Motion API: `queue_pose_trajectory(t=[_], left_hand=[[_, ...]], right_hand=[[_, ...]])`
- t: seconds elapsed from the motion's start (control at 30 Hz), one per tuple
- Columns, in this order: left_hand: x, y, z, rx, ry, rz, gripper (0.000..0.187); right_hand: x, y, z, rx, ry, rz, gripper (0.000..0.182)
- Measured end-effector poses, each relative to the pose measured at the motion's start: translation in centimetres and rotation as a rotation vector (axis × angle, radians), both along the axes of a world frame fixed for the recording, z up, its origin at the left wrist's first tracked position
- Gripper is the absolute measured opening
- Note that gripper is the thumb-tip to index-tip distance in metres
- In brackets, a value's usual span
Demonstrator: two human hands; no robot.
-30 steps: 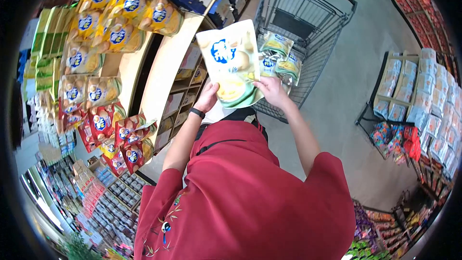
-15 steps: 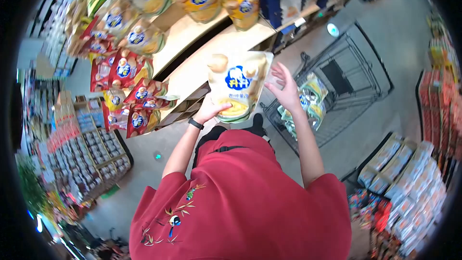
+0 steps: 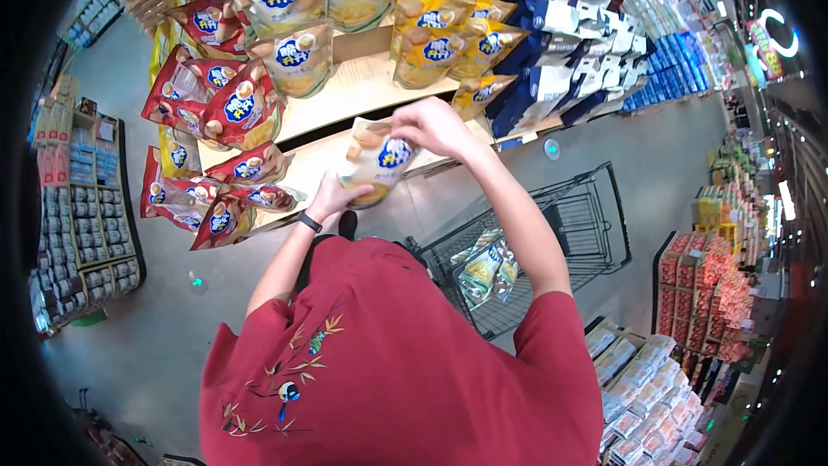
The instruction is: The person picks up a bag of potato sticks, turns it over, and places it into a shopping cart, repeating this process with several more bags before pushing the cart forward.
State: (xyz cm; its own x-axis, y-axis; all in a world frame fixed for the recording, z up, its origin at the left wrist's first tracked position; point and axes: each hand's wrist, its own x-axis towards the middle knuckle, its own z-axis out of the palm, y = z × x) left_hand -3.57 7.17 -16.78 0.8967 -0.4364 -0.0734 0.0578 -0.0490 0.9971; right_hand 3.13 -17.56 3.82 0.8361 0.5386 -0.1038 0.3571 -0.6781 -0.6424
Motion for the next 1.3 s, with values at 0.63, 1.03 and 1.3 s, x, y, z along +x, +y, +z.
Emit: queue_pose_trajectory(t=[0.63, 1.03, 1.3], left_hand=[[14.0, 0.9, -4.2, -0.435, 0.274, 0.517, 0.088], [19.4, -2.1, -6.8, -0.296, 0.277, 0.398, 0.097], [21.1, -2.9, -9.9, -0.204, 0.206, 0.334, 0.098]], right_hand=[[23.0, 8.8, -2.8, -0.346, -0.301, 0.199, 0.015], [27.6, 5.9, -5.7, -0.479, -0.393, 0.067, 0.018], [28.3, 6.4, -6.9, -0.495, -0.45, -0.057, 0.019]])
